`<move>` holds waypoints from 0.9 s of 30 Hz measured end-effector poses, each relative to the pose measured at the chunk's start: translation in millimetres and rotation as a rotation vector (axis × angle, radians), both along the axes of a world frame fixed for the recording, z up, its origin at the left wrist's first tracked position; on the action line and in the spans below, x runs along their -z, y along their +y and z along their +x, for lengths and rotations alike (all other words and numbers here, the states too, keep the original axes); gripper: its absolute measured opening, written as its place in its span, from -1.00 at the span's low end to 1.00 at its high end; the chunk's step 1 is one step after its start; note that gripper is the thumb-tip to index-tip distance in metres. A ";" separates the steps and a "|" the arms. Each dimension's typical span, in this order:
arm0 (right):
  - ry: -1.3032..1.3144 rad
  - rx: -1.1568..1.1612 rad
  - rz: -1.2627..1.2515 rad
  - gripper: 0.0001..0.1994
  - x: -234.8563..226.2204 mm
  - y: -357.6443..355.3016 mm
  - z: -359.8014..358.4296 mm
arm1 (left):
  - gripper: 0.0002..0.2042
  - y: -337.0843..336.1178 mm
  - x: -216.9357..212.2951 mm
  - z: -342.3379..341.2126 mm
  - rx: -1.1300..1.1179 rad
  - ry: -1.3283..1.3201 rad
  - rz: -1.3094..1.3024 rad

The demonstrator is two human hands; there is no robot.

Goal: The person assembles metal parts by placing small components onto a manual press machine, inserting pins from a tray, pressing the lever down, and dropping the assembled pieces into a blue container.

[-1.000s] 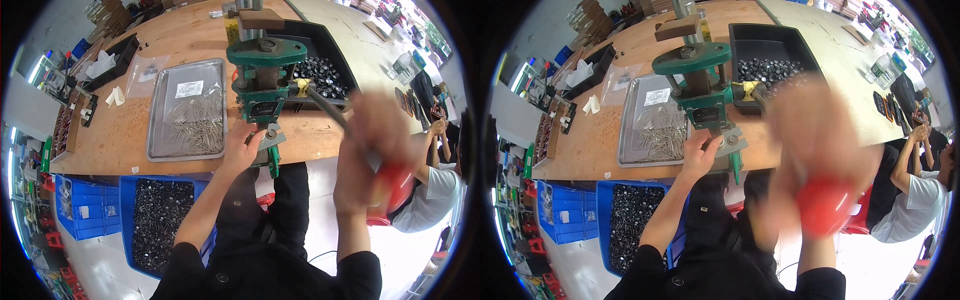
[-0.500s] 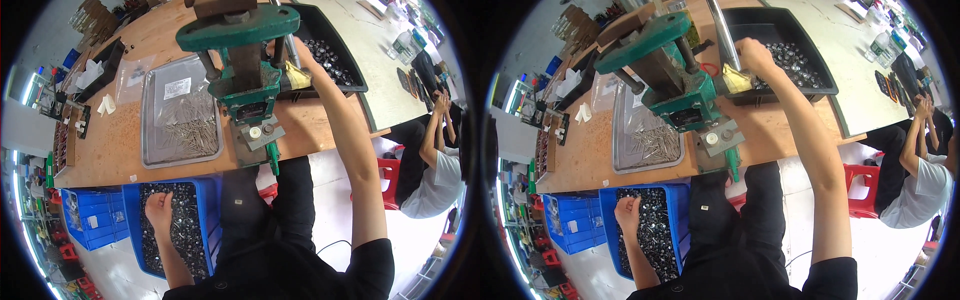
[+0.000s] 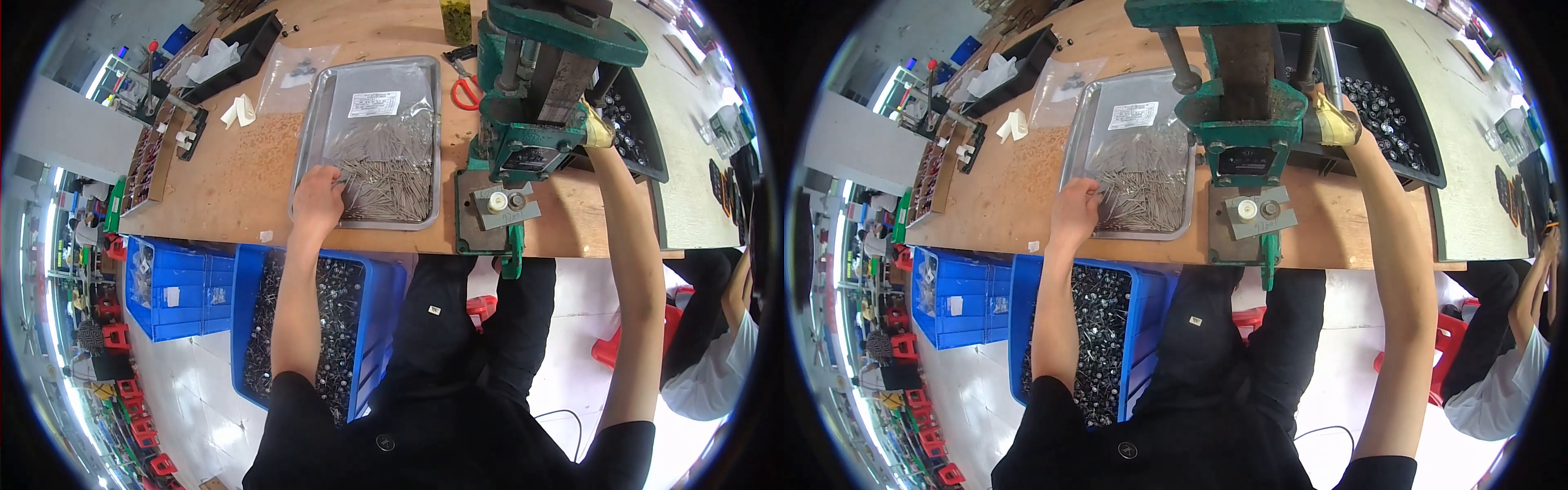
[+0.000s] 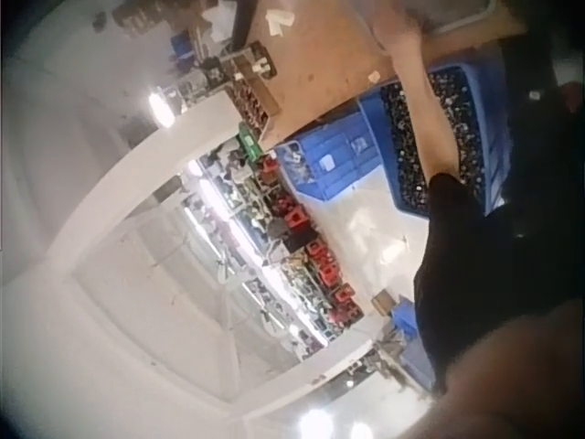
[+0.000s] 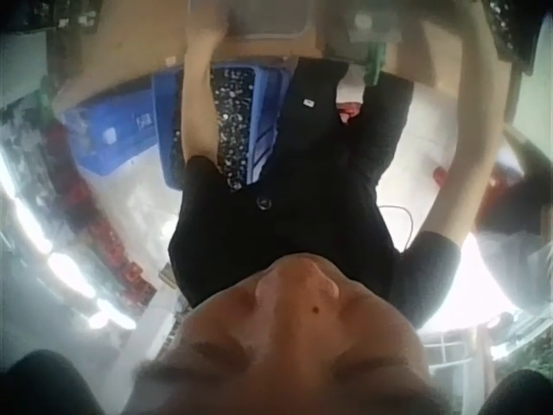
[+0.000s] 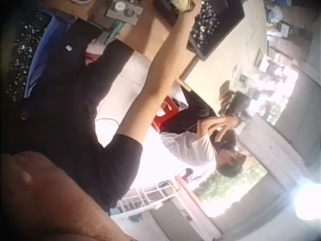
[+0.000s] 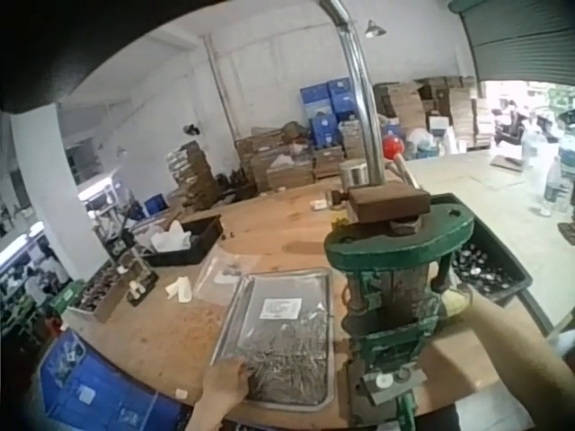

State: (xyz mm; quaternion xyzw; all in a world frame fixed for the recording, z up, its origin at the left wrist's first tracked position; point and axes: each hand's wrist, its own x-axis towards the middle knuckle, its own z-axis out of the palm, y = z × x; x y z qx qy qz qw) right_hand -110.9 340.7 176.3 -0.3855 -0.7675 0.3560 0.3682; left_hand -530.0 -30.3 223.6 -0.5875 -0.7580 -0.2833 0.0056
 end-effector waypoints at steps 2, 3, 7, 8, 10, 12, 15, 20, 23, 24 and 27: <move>0.489 0.147 -0.419 -0.82 -55.7 -78.3 -68.6 | -0.86 -19.4 -2.9 -28.1 -0.067 0.103 -0.157; 0.483 0.161 -0.408 -0.82 -83.1 -96.5 -52.9 | -0.85 -12.4 -5.8 -25.9 -0.028 0.151 -0.224; -0.199 0.043 0.573 -0.91 -106.8 -168.2 -27.0 | -0.83 1.7 -7.1 -24.9 0.099 0.240 -0.342; 0.161 0.052 -0.107 -0.91 -113.7 -206.1 -44.2 | -0.83 -1.8 -11.6 -29.4 0.106 0.233 -0.344; -0.034 -0.107 -0.202 -0.87 -113.8 -235.8 -42.4 | -0.91 -3.6 -29.6 -26.1 0.069 0.195 -0.404; 0.002 -0.115 -0.309 -0.81 -97.4 -260.7 -53.9 | -0.89 -3.4 -36.8 -17.9 0.067 0.061 -0.303; 0.053 -0.051 -0.148 -0.79 -70.0 -268.1 -56.3 | -0.89 7.5 -47.7 23.7 0.103 -0.310 -0.075; -0.053 -0.053 -0.179 -0.79 -88.2 -273.5 -59.3 | -0.90 21.8 -39.8 104.0 0.246 -0.782 0.166; -0.051 -0.044 -0.179 -0.79 -85.7 -277.0 -59.0 | -0.89 33.0 -34.5 143.1 0.388 -1.025 0.251; -0.044 -0.036 -0.095 -0.78 -82.4 -279.7 -60.1 | -0.90 35.8 -30.3 151.2 0.423 -1.070 0.253; 0.046 -0.024 0.048 -0.80 -66.0 -287.2 -60.6 | -0.90 43.1 -13.7 174.4 0.486 -1.143 0.272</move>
